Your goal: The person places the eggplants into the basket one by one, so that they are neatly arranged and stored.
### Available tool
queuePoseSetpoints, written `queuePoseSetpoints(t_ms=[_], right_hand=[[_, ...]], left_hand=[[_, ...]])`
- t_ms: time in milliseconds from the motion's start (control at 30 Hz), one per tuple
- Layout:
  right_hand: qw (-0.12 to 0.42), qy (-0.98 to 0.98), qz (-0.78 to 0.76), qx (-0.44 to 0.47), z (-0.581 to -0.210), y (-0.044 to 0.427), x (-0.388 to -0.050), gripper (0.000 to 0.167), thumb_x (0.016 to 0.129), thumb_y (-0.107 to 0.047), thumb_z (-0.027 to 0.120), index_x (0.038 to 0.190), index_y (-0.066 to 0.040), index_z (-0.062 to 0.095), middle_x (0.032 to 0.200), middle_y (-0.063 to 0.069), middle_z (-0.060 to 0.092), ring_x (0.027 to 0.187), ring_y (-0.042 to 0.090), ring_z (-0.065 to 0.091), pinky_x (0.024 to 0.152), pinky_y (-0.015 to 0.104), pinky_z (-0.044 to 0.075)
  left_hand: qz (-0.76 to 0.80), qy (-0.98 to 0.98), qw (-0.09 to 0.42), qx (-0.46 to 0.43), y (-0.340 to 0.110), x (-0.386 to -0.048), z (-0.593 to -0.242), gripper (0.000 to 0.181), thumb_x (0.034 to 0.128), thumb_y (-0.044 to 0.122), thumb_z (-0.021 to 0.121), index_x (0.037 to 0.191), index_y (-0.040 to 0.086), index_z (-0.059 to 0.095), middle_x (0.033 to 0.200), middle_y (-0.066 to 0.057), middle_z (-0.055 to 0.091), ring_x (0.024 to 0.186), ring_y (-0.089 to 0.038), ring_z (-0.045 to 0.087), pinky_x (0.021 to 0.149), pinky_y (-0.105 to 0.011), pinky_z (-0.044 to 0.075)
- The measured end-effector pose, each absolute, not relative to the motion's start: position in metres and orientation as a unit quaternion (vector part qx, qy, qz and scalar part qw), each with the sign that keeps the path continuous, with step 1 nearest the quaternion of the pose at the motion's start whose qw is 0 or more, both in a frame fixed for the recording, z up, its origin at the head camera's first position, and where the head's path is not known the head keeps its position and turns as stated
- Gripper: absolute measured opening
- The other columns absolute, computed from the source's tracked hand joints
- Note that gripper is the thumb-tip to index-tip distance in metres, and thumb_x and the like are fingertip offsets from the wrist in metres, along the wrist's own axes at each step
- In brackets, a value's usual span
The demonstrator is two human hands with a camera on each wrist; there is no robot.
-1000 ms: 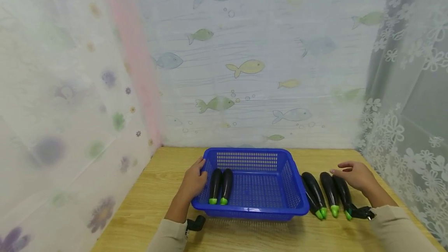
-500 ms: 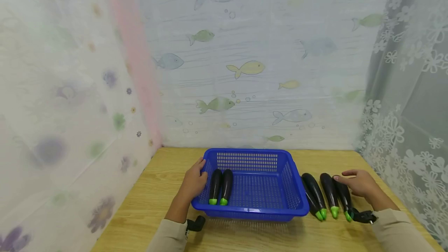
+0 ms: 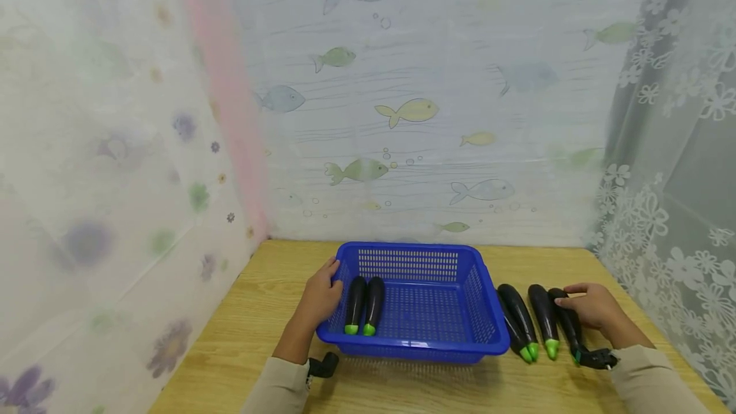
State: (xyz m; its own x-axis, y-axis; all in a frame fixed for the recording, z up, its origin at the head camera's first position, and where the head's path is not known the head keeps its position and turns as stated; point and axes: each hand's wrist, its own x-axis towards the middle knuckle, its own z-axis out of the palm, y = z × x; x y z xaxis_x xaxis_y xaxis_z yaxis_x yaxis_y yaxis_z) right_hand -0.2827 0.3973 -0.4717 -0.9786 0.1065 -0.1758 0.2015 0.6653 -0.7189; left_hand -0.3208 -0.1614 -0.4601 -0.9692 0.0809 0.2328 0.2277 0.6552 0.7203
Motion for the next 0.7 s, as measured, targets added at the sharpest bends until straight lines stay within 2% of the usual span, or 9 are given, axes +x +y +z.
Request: queuePoseSetpoints(t_ms=[233,333,433,700], right_hand=[[0.053,0.904,-0.413,0.095,-0.473,0.400,-0.284,0.073,0.098,-0.031,0.069,0.145,0.018,0.042,0.136,0.045,0.047,0.096,0.034,0.069,0.073,0.041,0.060],[0.053,0.902,-0.418,0.099,-0.472,0.401,-0.284,0.075,0.098,-0.033,0.069,0.145,0.018,0.041,0.136,0.045,0.046,0.094,0.030,0.070,0.072,0.040,0.060],[0.052,0.899,-0.423,0.102,-0.469,0.402,-0.284,0.077,0.098,-0.035,0.069,0.147,0.017,0.040,0.140,0.046,0.042,0.096,0.032,0.069,0.073,0.040,0.060],[0.044,0.893,-0.437,0.102,-0.461,0.401,-0.283,0.080,0.099,-0.038,0.067,0.149,0.016,0.036,0.146,0.047,0.033,0.117,0.052,0.059,0.079,0.042,0.062]], left_hand=[[-0.407,-0.905,0.093,-0.088,-0.162,-0.321,-0.460,0.057,0.0979,0.010,0.048,0.153,-0.004,0.045,0.165,-0.018,0.038,0.152,-0.042,0.034,0.122,-0.058,0.030],[-0.406,-0.904,0.095,-0.089,-0.162,-0.322,-0.460,0.057,0.0978,0.010,0.048,0.153,-0.004,0.045,0.165,-0.018,0.038,0.152,-0.042,0.034,0.122,-0.058,0.030],[-0.408,-0.904,0.094,-0.089,-0.162,-0.321,-0.460,0.057,0.0979,0.010,0.048,0.153,-0.004,0.045,0.165,-0.018,0.037,0.152,-0.041,0.034,0.122,-0.058,0.030],[-0.407,-0.904,0.093,-0.088,-0.162,-0.320,-0.459,0.057,0.0982,0.010,0.048,0.153,-0.004,0.045,0.165,-0.019,0.038,0.152,-0.042,0.034,0.122,-0.058,0.030]])
